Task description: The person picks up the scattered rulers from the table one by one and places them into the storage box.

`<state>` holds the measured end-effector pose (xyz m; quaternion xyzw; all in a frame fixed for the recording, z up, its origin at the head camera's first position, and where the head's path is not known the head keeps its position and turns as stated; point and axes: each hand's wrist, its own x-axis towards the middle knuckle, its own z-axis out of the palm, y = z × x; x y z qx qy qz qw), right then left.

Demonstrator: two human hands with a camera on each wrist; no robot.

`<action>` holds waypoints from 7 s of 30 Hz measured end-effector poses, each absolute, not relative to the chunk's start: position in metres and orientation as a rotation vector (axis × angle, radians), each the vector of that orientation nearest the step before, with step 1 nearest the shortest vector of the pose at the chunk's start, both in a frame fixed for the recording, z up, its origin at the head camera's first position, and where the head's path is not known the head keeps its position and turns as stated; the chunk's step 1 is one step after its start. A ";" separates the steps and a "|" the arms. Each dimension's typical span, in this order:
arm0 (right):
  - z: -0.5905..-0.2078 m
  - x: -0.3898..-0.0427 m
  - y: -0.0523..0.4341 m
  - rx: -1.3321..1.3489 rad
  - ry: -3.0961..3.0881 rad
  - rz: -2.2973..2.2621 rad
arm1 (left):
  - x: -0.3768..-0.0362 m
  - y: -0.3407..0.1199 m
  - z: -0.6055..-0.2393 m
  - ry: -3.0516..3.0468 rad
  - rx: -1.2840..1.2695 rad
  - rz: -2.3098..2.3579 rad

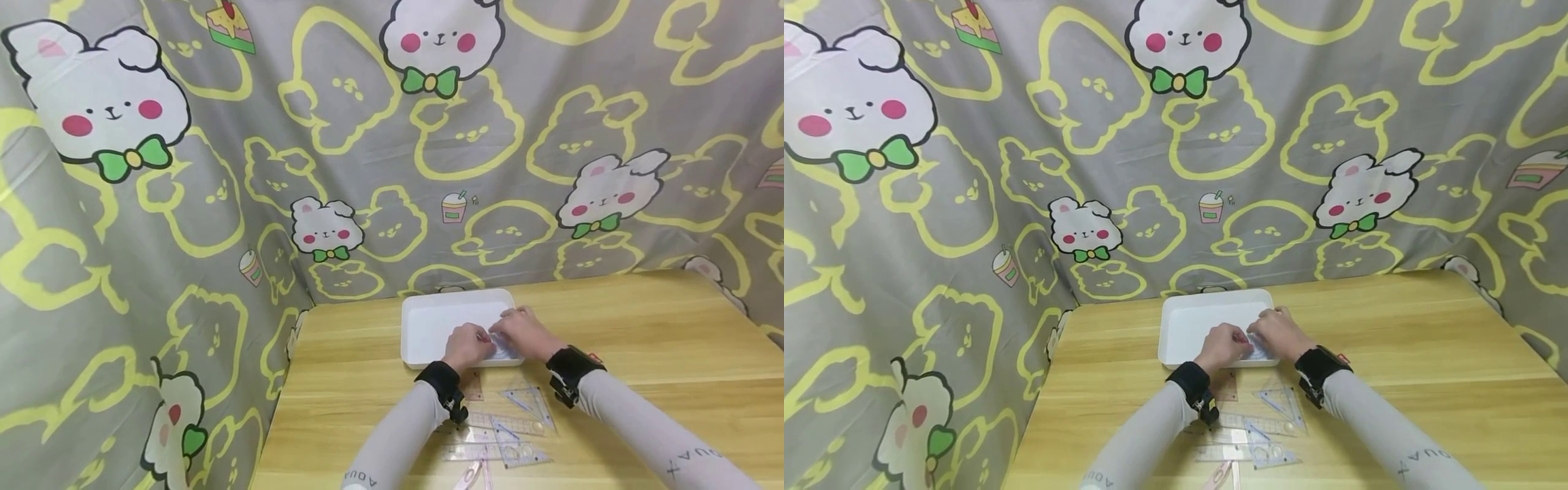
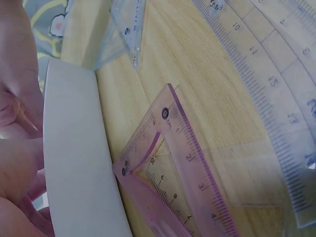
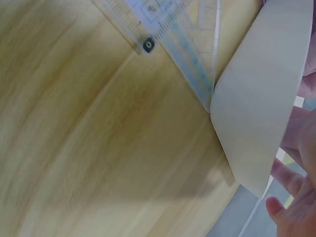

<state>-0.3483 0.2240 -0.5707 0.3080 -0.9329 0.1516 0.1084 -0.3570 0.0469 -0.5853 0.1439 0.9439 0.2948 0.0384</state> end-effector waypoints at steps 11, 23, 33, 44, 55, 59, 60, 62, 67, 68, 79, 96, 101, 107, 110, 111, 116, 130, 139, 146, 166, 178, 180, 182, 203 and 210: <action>-0.554 -0.337 0.212 0.800 -2.671 0.642 | -0.350 0.023 -0.549 2.857 0.576 1.080; -0.544 -0.296 0.180 0.701 -2.445 0.658 | -0.313 -0.023 -0.538 2.651 0.679 1.357; -0.560 -0.244 0.158 0.695 -2.534 0.823 | -0.271 -0.058 -0.562 2.849 0.814 1.102; -0.581 -0.237 0.157 0.622 -2.829 0.783 | -0.253 -0.059 -0.589 3.029 0.583 0.865; -0.589 -0.246 0.158 0.750 -2.881 0.700 | -0.249 -0.047 -0.599 3.126 0.448 0.830; -0.587 -0.248 0.158 0.733 -2.917 0.722 | -0.249 -0.048 -0.598 3.092 0.430 0.836; -0.587 -0.249 0.158 0.730 -2.922 0.731 | -0.249 -0.049 -0.597 3.078 0.429 0.844; -0.586 -0.249 0.158 0.726 -2.927 0.746 | -0.249 -0.050 -0.596 3.057 0.431 0.845; -0.584 -0.249 0.158 0.717 -2.914 0.713 | -0.251 -0.051 -0.595 3.010 0.451 0.880; -0.584 -0.249 0.157 0.715 -2.911 0.703 | -0.251 -0.051 -0.596 2.998 0.462 0.895; -0.583 -0.245 0.158 0.745 -2.783 0.638 | -0.257 -0.056 -0.600 2.872 0.558 1.098; -0.572 -0.252 0.171 0.878 -2.762 1.411 | -0.265 -0.066 -0.580 2.467 0.568 1.542; -0.568 -0.252 0.176 0.903 -2.656 1.539 | -0.268 -0.067 -0.578 2.469 0.557 1.587; -0.567 -0.258 0.178 0.825 -2.609 1.524 | -0.277 -0.065 -0.572 2.418 0.641 1.672; -0.564 -0.262 0.180 0.748 -2.598 1.525 | -0.283 -0.063 -0.565 2.446 0.637 1.665; -0.562 -0.264 0.181 0.732 -2.592 1.529 | -0.285 -0.062 -0.564 2.460 0.635 1.663; -0.553 -0.274 0.185 0.747 -2.519 1.556 | -0.296 -0.056 -0.559 2.477 0.633 1.682; -0.545 -0.313 0.183 0.644 -2.563 1.369 | -0.313 -0.062 -0.554 2.460 0.530 1.716; -0.544 -0.329 0.183 0.581 -2.608 1.369 | -0.326 -0.053 -0.553 2.560 0.579 1.604; -0.560 -0.335 0.186 0.593 -2.650 1.189 | -0.339 -0.045 -0.562 2.612 0.588 1.447; -0.578 -0.336 0.189 0.809 -2.778 0.915 | -0.350 -0.029 -0.573 2.805 0.570 1.001; -0.584 -0.333 0.190 0.856 -2.679 0.804 | -0.355 -0.022 -0.577 2.809 0.555 0.916; -0.585 -0.333 0.190 0.836 -2.691 0.793 | -0.355 -0.021 -0.576 2.807 0.558 0.919; -0.587 -0.334 0.191 0.818 -2.701 0.783 | -0.355 -0.021 -0.576 2.801 0.551 0.933; -0.568 -0.312 0.188 0.780 -2.684 0.814 | -0.349 -0.034 -0.561 2.781 0.574 1.062; -0.563 -0.293 0.185 0.796 -2.652 0.874 | -0.336 -0.043 -0.553 2.747 0.579 1.143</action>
